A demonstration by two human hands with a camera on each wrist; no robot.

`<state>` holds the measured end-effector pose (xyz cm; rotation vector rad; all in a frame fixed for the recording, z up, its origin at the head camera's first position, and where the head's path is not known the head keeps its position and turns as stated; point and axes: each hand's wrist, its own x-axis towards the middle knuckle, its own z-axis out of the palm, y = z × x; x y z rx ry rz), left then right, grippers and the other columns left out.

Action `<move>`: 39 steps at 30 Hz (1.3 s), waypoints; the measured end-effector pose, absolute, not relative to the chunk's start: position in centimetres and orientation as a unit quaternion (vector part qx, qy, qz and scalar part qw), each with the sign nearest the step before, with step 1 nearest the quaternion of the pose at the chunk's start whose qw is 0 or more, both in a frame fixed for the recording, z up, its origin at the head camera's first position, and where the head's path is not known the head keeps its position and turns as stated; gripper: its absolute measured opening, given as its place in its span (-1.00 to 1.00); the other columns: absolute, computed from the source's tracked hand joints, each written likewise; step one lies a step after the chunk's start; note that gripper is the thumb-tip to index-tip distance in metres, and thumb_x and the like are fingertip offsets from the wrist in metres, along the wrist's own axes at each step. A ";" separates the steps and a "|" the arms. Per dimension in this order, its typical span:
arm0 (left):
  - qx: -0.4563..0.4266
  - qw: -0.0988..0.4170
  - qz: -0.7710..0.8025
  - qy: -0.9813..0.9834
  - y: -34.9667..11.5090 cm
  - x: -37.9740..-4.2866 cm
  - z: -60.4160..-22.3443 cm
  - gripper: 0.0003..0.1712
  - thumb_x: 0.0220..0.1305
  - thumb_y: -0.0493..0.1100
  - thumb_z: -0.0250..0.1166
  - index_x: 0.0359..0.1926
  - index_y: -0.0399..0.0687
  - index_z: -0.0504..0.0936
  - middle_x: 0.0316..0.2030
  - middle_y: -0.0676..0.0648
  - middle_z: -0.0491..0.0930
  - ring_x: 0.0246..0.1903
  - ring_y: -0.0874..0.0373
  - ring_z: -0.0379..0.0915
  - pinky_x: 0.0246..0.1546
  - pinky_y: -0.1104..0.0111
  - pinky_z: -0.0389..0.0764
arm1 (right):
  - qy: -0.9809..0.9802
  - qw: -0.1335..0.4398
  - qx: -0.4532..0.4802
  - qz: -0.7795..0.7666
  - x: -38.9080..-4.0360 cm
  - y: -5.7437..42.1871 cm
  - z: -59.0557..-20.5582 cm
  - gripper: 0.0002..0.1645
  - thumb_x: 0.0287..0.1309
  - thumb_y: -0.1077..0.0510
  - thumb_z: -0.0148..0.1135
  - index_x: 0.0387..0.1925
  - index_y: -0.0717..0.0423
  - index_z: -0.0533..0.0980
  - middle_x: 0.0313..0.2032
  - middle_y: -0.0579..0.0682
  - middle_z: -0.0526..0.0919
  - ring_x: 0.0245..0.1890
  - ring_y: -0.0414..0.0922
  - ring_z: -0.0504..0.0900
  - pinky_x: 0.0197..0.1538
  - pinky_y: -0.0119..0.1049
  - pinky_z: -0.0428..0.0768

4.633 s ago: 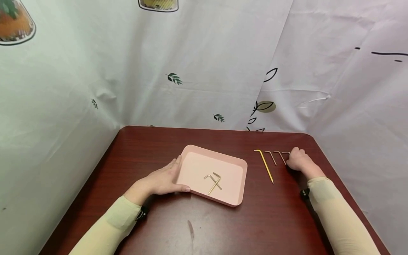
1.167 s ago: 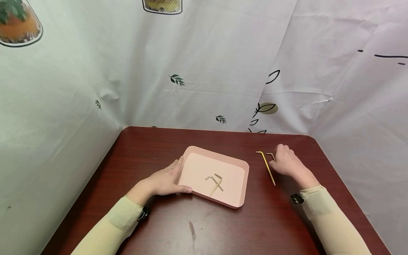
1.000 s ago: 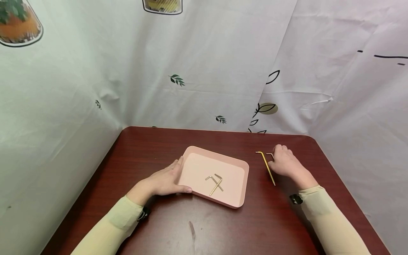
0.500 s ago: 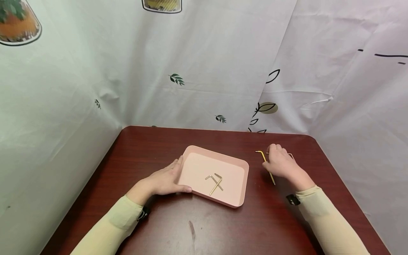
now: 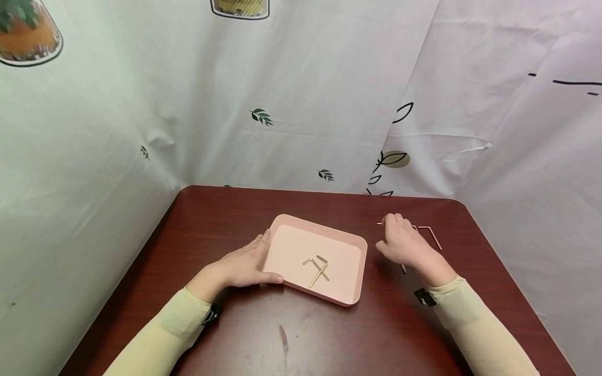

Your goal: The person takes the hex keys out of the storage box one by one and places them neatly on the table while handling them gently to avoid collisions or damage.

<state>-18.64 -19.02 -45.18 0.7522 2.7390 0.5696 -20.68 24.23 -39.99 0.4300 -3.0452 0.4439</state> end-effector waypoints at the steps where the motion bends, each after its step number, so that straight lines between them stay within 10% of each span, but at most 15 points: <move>1: 0.257 0.122 0.195 0.939 -19.0 -18.6 -45.2 0.58 0.32 0.58 0.40 0.77 -0.42 -0.20 0.76 -0.40 -0.12 0.72 -0.32 -0.07 0.62 -0.11 0.24 | -0.980 0.016 0.140 0.141 -20.7 24.1 -40.0 -0.52 0.09 0.21 0.32 0.00 0.38 0.44 -0.12 0.29 0.52 -0.05 0.37 0.54 0.03 0.29 0.56; 39: 0.258 0.123 0.193 0.939 -19.1 -18.7 -45.3 0.62 0.29 0.66 0.36 0.77 -0.41 -0.20 0.76 -0.38 -0.13 0.73 -0.30 -0.08 0.63 -0.10 0.24 | -0.967 0.031 0.211 0.141 -19.1 18.3 -41.3 -0.64 0.12 0.27 0.37 -0.07 0.29 0.48 -0.20 0.14 0.51 -0.17 0.18 0.52 -0.05 0.11 0.59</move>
